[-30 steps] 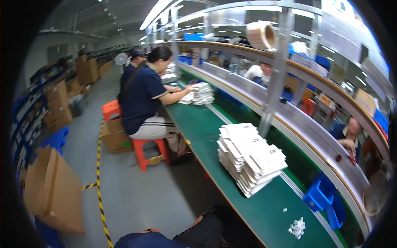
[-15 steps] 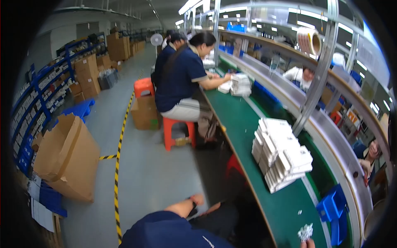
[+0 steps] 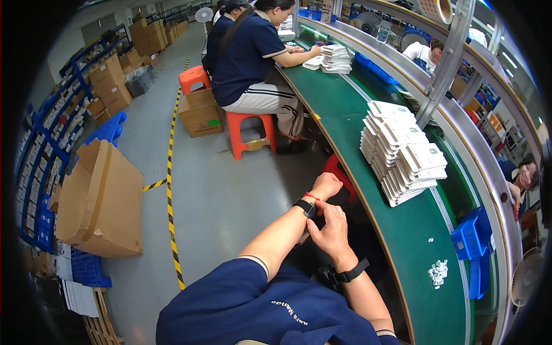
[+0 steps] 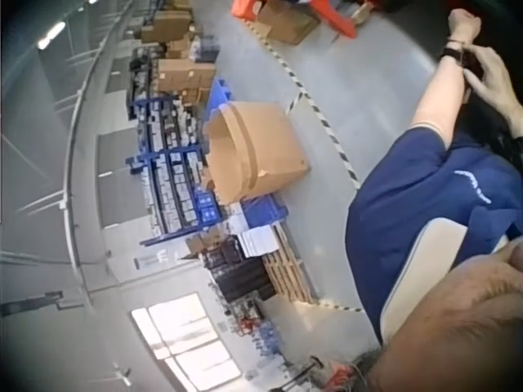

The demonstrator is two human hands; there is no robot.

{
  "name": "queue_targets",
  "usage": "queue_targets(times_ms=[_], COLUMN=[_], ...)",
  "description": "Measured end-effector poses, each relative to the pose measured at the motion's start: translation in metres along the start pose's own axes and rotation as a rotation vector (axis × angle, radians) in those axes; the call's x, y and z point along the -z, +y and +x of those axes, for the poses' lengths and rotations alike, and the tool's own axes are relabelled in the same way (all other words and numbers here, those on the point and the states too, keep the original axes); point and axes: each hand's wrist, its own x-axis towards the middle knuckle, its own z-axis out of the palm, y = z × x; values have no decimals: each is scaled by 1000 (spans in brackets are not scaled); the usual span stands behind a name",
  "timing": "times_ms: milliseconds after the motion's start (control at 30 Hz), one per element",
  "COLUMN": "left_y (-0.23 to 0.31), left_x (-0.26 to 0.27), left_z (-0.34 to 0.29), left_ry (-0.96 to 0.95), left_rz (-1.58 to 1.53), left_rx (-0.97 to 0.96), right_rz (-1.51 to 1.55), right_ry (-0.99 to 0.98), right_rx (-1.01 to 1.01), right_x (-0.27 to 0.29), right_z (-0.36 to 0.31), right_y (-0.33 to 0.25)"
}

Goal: Packing small white plastic clips into white rectangular product boxes on an assembly line.

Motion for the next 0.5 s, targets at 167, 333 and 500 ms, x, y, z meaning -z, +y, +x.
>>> queue_targets(times_ms=[167,333,500], left_y=[-12,-29,-31], left_x=[-18,-33,-44], left_z=[5,2,-10], left_ry=[-77,-172,-403], left_rz=[-67,-159,-984], left_rx=[-47,89,529], right_rz=[-123,-326,-359], right_ry=[41,-89,23], right_rx=[109,-26,-78], right_x=[4,-1,5], right_z=[-3,-12,-18], right_y=[1,10,26])
